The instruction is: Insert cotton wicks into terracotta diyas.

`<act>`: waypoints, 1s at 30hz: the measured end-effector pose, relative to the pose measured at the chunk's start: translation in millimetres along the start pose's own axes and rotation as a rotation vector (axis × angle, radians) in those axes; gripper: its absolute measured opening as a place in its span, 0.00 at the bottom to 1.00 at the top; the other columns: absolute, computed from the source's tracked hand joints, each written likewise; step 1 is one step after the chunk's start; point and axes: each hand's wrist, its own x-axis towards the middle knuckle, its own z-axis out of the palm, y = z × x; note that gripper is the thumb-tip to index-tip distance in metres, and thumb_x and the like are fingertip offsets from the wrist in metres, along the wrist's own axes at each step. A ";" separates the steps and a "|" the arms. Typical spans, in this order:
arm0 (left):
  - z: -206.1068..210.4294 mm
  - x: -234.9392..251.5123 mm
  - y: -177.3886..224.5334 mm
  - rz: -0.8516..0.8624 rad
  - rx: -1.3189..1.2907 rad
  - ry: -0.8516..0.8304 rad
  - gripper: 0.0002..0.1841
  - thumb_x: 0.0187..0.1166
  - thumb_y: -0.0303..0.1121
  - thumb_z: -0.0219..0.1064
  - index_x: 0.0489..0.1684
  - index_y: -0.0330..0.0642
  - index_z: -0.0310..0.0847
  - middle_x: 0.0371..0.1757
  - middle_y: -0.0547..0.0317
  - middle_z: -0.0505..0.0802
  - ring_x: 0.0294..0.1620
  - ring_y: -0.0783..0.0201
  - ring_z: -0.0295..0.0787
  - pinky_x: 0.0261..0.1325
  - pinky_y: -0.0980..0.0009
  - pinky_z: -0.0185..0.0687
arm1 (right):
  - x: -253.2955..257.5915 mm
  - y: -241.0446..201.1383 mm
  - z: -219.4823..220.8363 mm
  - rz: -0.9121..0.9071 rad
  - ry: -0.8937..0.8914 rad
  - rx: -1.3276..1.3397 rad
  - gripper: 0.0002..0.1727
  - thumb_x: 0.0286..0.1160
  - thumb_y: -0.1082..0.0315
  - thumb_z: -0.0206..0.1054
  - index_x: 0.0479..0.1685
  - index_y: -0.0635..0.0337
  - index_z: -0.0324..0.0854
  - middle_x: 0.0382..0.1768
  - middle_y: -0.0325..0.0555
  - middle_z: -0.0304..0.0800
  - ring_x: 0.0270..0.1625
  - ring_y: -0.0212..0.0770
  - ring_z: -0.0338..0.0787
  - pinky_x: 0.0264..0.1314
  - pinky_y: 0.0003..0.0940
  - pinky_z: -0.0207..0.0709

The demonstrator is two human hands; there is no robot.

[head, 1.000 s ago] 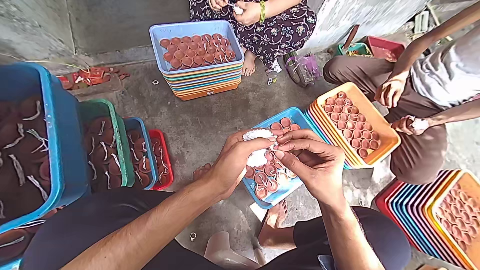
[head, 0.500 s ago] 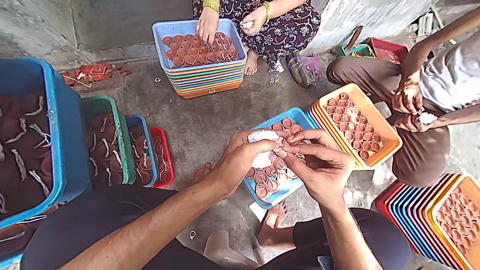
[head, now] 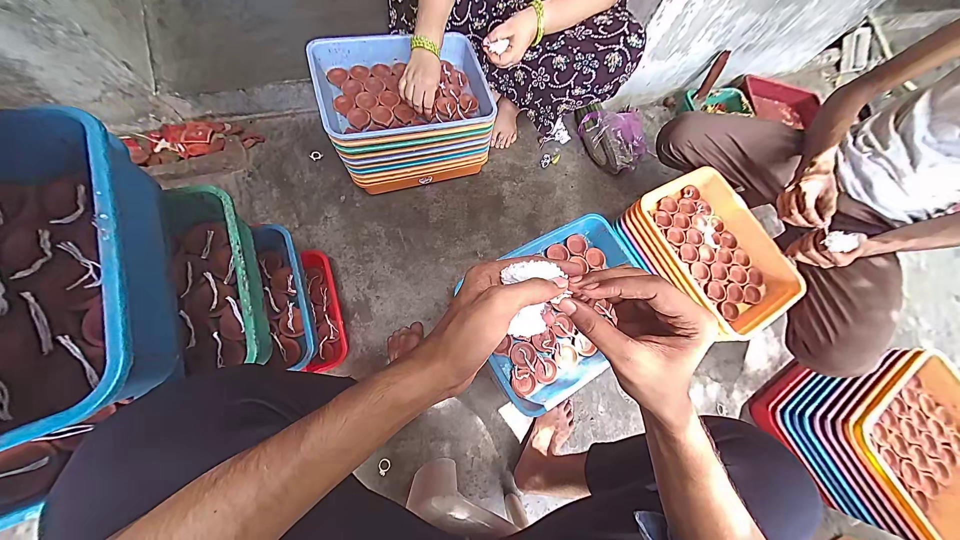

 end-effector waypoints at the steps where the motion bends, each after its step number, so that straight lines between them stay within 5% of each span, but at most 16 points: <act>1: 0.0 0.0 -0.1 -0.001 -0.001 0.003 0.14 0.87 0.32 0.59 0.60 0.39 0.90 0.48 0.48 0.92 0.39 0.63 0.88 0.46 0.71 0.87 | -0.1 0.0 0.0 -0.001 0.000 -0.007 0.13 0.57 0.82 0.83 0.41 0.63 0.91 0.44 0.47 0.95 0.47 0.42 0.95 0.49 0.37 0.94; 23: 1.3 -0.4 0.9 -0.024 -0.011 -0.007 0.15 0.89 0.34 0.58 0.60 0.39 0.89 0.46 0.48 0.92 0.40 0.62 0.89 0.48 0.70 0.88 | -0.5 1.4 0.1 -0.032 0.001 -0.058 0.11 0.59 0.83 0.80 0.41 0.65 0.92 0.42 0.48 0.96 0.45 0.42 0.95 0.49 0.37 0.93; 30: 0.0 0.9 -0.8 -0.018 -0.018 0.000 0.15 0.89 0.34 0.57 0.59 0.38 0.88 0.44 0.48 0.91 0.38 0.63 0.87 0.46 0.71 0.87 | 0.5 -1.3 -3.7 0.018 0.015 -0.068 0.13 0.67 0.80 0.78 0.50 0.61 0.87 0.45 0.44 0.95 0.46 0.39 0.95 0.51 0.35 0.92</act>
